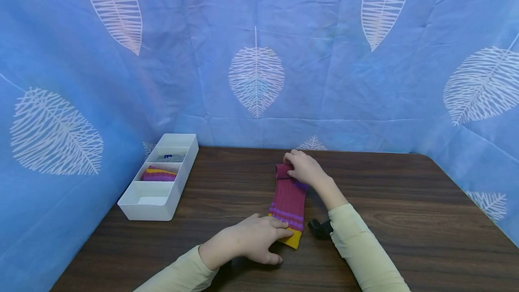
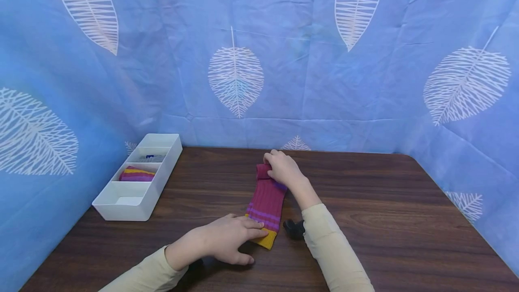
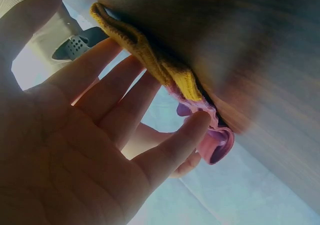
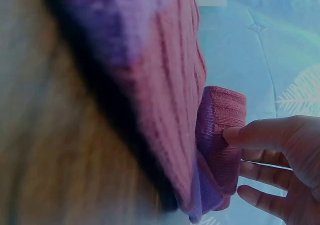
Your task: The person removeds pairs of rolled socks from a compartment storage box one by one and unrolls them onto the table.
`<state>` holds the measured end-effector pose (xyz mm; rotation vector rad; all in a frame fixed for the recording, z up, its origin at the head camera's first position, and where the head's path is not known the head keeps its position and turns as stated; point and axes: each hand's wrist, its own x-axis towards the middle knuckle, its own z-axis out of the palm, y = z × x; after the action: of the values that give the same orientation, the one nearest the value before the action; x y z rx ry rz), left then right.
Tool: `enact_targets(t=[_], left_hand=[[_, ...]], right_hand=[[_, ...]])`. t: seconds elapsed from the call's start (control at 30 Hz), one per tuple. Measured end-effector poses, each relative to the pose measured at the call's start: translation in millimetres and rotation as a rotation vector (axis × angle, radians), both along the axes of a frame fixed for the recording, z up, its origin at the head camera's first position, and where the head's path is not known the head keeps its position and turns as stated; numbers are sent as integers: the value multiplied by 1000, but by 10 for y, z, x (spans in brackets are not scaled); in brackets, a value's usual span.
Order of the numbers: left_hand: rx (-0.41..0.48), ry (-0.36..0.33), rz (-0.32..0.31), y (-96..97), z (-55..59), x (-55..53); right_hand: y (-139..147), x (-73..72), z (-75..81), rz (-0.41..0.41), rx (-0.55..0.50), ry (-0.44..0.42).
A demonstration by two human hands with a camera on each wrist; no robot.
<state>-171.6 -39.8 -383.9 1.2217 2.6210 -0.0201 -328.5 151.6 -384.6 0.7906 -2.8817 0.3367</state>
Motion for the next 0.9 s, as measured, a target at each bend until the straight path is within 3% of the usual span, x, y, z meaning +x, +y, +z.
enact_targets(t=[0.33, 0.67, 0.9], left_hand=[[4, 22, -18, -13, -25, -2], [2, 36, 1, -19, -15, -2], [-5, 24, 9, -1, -6, -10]], right_hand=[[-96, -125, -48, -32, 19, 56], [-129, -164, -77, -36, -21, -91], [-73, -169, -86, 7, -54, -122]])
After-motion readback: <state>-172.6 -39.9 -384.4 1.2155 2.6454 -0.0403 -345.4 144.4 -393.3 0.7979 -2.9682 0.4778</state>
